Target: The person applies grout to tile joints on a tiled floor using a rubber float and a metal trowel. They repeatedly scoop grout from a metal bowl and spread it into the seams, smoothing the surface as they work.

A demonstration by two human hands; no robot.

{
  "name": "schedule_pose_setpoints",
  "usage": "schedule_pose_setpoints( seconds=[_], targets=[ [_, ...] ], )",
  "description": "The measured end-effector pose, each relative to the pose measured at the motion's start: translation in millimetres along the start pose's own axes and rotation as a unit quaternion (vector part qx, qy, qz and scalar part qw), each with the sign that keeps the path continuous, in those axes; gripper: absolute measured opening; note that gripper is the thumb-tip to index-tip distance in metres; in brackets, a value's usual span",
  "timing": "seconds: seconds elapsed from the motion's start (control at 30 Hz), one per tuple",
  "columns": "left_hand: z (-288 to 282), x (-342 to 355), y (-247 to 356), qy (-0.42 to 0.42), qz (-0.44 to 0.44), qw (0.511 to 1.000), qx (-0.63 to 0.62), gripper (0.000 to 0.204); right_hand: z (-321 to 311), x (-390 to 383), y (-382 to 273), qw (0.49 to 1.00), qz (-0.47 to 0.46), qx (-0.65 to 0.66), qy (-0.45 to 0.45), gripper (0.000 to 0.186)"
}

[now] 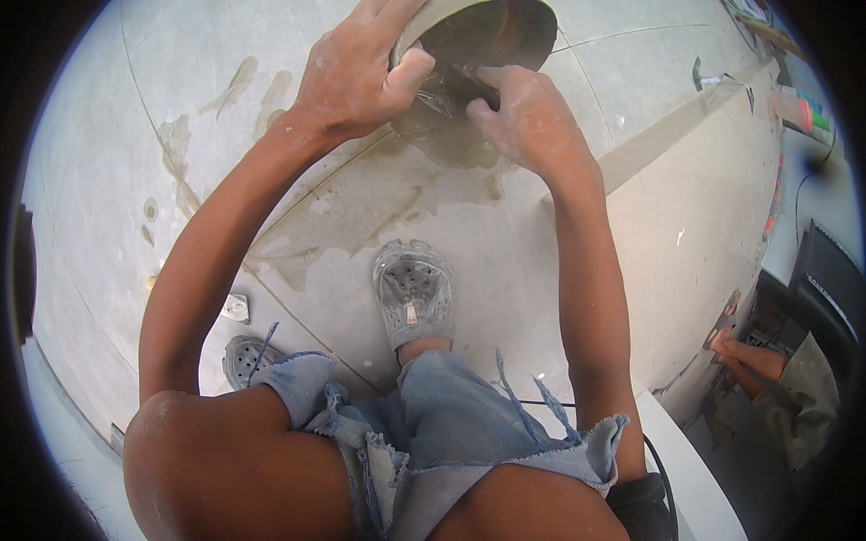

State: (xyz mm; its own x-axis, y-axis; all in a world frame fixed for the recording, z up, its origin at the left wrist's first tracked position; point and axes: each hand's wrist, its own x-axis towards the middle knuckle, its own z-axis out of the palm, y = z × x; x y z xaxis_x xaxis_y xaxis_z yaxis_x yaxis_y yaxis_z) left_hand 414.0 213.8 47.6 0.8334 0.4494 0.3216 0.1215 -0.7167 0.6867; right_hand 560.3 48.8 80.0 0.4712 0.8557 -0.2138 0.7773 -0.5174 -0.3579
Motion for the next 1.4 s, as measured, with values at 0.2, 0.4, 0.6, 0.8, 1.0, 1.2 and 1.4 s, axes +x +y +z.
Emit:
schedule_pose_setpoints(
  seconds=[0.2,0.4,0.6,0.8,1.0,1.2,1.4],
  targets=[
    [0,-1,-2,-0.002,0.006,1.000,-0.007,0.084,1,-2,1,1.000,-0.006,0.008,0.008,0.049],
    [3,-4,-7,0.026,0.027,0.999,-0.018,0.084,5,-4,2,0.999,-0.032,0.011,0.019,0.047],
    [3,-7,-11,0.042,0.022,0.998,-0.045,0.085,5,-5,-4,1.000,-0.015,0.024,0.003,0.046],
    [2,-9,-10,0.031,0.041,0.999,-0.013,0.088,5,-6,-7,1.000,-0.017,0.017,-0.009,0.042],
    [4,-10,-13,0.036,0.072,0.997,-0.009,0.092,6,-11,-9,0.999,-0.011,0.010,0.032,0.041],
    [6,-10,-7,0.059,0.113,0.992,-0.002,0.091,8,-14,0,0.996,-0.004,-0.001,0.087,0.044],
    [18,-11,-20,0.087,0.121,0.988,-0.027,0.088,-1,-12,7,0.995,0.011,0.069,0.068,0.042]
  ],
)
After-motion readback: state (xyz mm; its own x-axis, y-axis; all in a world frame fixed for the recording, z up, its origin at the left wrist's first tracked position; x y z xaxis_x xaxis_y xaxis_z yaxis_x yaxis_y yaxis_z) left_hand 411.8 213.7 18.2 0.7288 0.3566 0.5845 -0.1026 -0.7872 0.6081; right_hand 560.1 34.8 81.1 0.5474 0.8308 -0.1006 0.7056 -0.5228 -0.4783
